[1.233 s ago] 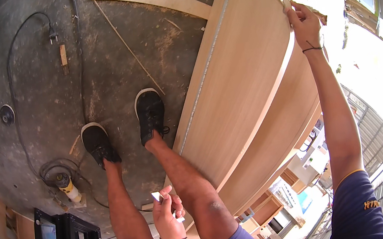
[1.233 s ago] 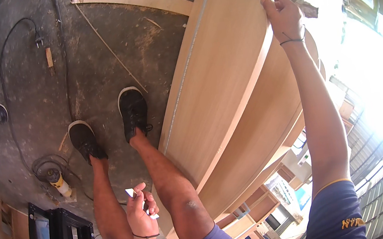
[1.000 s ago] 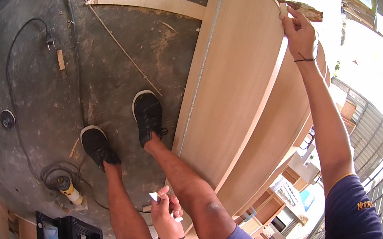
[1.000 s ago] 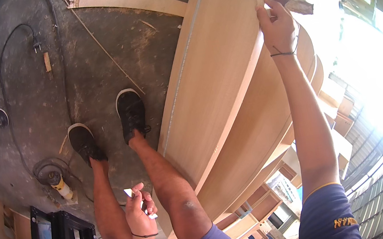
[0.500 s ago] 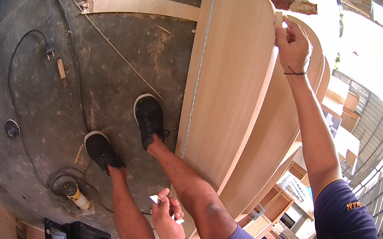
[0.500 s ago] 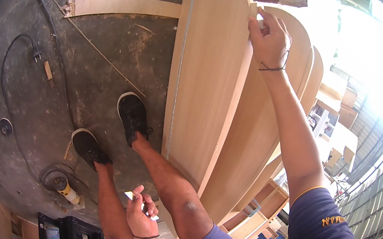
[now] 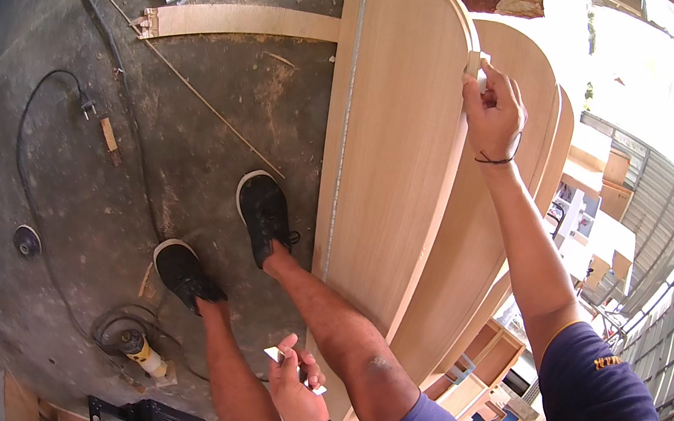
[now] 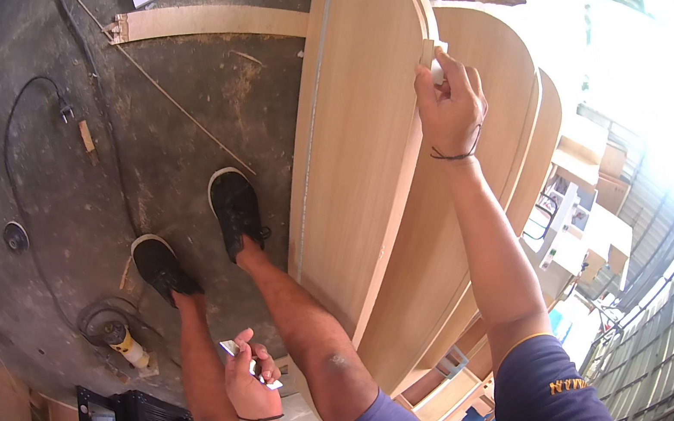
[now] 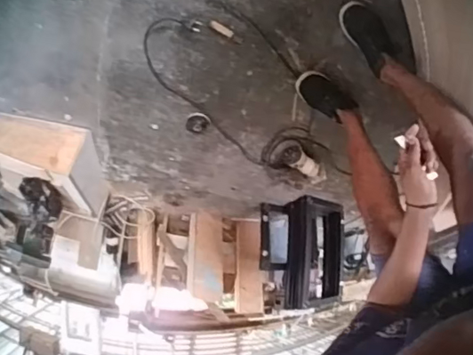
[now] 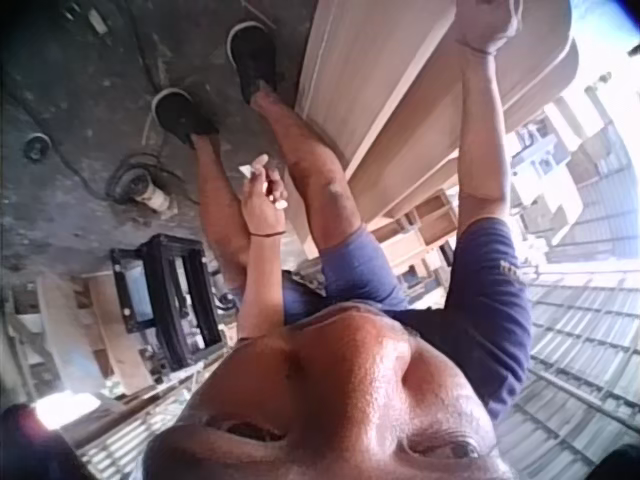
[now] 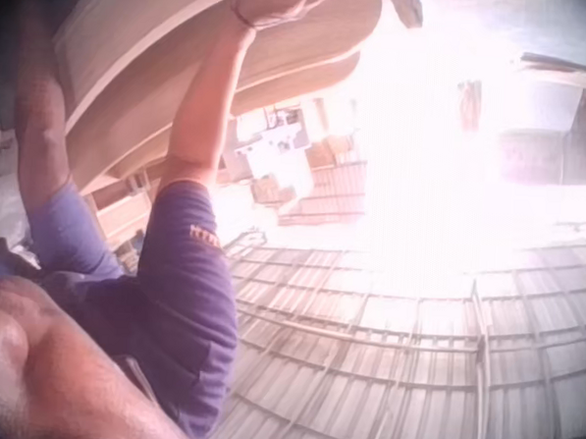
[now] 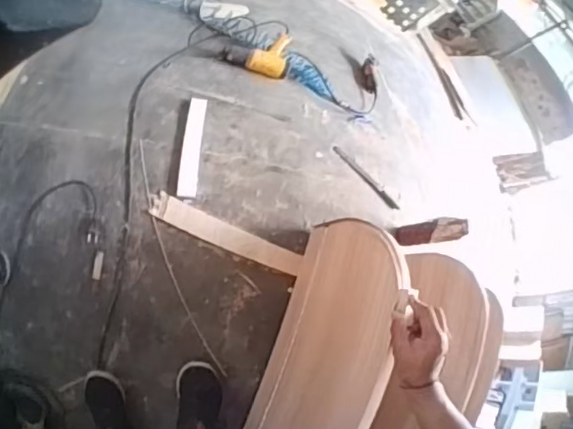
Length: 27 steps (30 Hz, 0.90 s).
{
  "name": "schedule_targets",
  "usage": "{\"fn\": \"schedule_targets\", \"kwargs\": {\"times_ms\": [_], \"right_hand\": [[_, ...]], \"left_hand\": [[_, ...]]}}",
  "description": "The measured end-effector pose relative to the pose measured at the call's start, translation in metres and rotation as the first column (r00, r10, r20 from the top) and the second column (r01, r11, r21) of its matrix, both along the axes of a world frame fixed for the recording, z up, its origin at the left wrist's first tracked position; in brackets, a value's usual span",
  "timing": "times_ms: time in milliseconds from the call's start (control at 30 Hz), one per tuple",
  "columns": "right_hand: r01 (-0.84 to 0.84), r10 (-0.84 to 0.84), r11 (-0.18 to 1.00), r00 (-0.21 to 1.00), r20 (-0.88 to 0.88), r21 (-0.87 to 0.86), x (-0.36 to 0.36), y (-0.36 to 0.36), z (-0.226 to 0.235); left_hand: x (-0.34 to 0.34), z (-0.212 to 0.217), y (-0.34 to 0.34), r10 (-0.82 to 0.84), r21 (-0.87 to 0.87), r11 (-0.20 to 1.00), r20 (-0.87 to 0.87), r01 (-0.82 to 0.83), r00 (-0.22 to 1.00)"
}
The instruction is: The person rubs the edge of a curved wooden shelf by hand and later uses a small block to sand or wipe the surface before measuring the unit with a tape measure.
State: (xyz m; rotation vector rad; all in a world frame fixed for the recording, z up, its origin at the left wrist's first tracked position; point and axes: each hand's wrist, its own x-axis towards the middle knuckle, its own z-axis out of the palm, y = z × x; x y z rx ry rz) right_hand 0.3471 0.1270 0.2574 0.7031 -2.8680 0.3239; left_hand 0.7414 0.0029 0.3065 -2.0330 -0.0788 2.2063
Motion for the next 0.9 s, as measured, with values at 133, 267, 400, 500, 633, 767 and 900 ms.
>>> {"fn": "schedule_targets", "kwargs": {"times_ms": [133, 267, 400, 500, 633, 767, 900], "right_hand": [[-0.003, 0.003, 1.000, 1.000, 0.002, 0.014, 0.020, 0.008, 0.001], [-0.014, 0.014, 0.999, 1.000, -0.013, 0.038, 0.043, 0.018, 0.003], [0.010, -0.011, 0.999, 1.000, 0.010, 0.042, 0.072, 0.027, 0.002], [0.038, -0.040, 0.997, 0.999, 0.036, 0.063, 0.101, 0.040, 0.007], [0.084, -0.090, 0.995, 0.991, 0.095, 0.060, 0.122, 0.040, 0.013], [0.158, -0.153, 0.987, 0.969, 0.194, -0.006, 0.113, 0.032, 0.021], [0.274, -0.310, 0.950, 0.884, 0.350, 0.150, 0.103, 0.028, 0.030]], "left_hand": [[0.004, 0.000, -0.005, 0.009, -0.012, 1.000, -0.015, -0.010, 1.000], [0.006, 0.002, -0.011, -0.007, -0.035, 0.999, -0.004, 0.007, 1.000], [0.010, 0.004, -0.016, -0.070, -0.039, 0.997, 0.011, 0.071, 0.997], [0.014, 0.006, -0.019, -0.064, -0.047, 0.997, -0.030, 0.062, 0.998], [0.021, 0.007, -0.018, -0.083, -0.051, 0.995, -0.068, 0.080, 0.994], [0.032, 0.007, -0.014, -0.163, -0.050, 0.986, -0.099, 0.158, 0.982], [0.059, 0.000, -0.009, -0.177, -0.055, 0.983, -0.098, 0.172, 0.979]]}}
